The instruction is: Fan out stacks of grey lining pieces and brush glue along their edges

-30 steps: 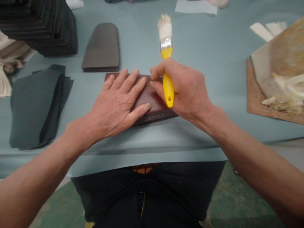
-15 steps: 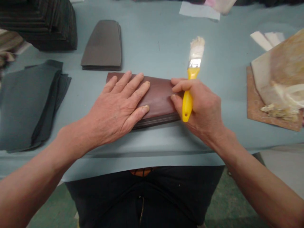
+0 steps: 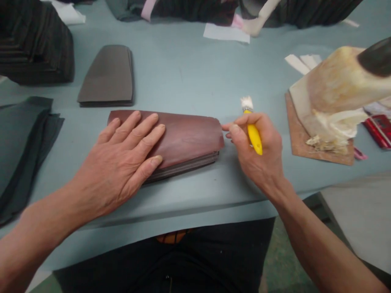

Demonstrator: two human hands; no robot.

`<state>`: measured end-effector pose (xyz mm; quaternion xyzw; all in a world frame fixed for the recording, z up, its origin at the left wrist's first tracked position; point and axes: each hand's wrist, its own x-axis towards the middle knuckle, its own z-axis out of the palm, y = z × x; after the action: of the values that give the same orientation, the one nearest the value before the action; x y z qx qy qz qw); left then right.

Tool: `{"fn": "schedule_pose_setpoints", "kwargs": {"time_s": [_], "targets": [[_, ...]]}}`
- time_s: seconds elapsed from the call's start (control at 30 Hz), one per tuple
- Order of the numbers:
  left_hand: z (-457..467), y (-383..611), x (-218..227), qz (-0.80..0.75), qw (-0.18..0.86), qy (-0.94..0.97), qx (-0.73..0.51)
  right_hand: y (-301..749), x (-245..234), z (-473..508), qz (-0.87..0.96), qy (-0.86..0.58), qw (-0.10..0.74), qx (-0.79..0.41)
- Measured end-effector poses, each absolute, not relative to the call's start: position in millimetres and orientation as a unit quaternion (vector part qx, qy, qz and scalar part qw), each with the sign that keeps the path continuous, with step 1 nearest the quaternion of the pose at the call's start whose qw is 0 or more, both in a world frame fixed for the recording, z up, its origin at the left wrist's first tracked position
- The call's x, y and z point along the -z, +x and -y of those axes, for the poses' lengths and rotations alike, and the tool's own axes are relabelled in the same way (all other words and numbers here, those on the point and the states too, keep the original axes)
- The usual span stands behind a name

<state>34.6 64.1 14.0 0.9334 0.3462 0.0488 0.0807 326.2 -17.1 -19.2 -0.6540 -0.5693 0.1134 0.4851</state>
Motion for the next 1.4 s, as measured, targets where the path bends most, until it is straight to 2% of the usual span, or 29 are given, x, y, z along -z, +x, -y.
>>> {"fn": "schedule_pose_setpoints", "kwargs": {"time_s": [0.3,0.57,0.73,1.13,1.4], "targets": [[-58,26,-20,-0.371,0.091,0.922,-0.061,312,19,17,0.549,-0.63,0.51,-0.203],[-55,21,-20,-0.37,0.081,0.924,-0.056,315,15,16,0.573,-0.618,0.504,-0.19],[-53,25,-23,-0.357,0.077,0.929,-0.056,314,4,15,0.583,-0.64,0.48,-0.142],[-50,25,-13,-0.375,0.079,0.92,-0.074,293,-13,5,0.505,-0.621,0.569,-0.187],[-44,28,-7,-0.381,0.073,0.917,-0.095,271,5,4,0.522,-0.65,0.548,-0.065]]}}
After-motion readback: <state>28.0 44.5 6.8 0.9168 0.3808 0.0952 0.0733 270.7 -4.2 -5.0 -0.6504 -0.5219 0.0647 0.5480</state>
